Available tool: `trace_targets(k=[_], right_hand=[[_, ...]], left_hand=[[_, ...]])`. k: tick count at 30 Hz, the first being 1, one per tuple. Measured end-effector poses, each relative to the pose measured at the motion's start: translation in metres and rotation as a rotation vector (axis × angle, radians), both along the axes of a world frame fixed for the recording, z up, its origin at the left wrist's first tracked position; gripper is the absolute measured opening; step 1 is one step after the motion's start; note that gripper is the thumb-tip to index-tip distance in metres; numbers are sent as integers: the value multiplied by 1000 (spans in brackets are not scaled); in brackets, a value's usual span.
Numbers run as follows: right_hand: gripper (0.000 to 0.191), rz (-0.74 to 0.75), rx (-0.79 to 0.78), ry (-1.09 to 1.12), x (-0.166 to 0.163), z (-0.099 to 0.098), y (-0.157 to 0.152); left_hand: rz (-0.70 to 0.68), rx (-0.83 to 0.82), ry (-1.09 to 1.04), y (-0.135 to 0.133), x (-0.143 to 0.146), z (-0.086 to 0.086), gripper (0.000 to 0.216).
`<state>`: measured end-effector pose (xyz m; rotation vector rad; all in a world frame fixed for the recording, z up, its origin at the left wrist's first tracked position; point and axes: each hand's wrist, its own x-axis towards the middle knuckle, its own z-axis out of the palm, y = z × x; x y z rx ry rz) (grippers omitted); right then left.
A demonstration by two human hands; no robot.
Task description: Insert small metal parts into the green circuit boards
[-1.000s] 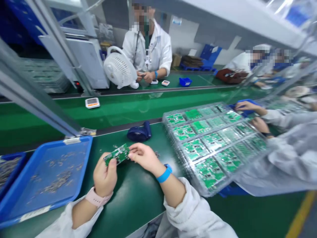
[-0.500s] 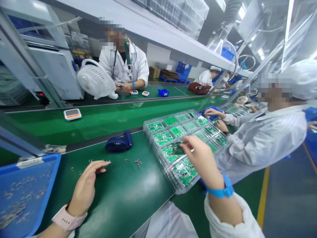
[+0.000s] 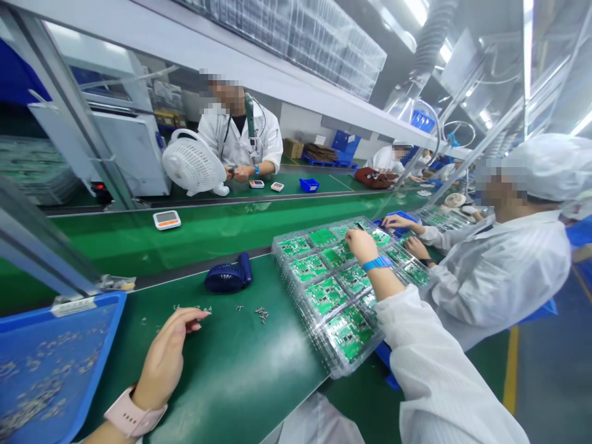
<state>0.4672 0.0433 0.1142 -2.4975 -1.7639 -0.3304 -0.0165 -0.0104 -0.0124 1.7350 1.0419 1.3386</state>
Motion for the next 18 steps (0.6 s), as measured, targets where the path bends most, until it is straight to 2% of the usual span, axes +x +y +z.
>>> trace_targets(k=[5, 8, 13, 16, 18], right_hand=[[30, -7, -49, 27, -3, -11, 2], [23, -11, -112, 86, -8, -19, 3], [24, -29, -173, 176, -19, -33, 5], [18, -57, -124, 205, -23, -31, 3], [16, -68, -75, 228, -28, -24, -1]], left_hand=[[-8, -24, 5, 1, -1, -4, 39], [-18, -29, 1, 1, -1, -5, 38], [-21, -17, -15, 0, 0, -5, 37], [-24, -7, -18, 1, 0, -5, 37], [-21, 1, -18, 1, 0, -5, 36]])
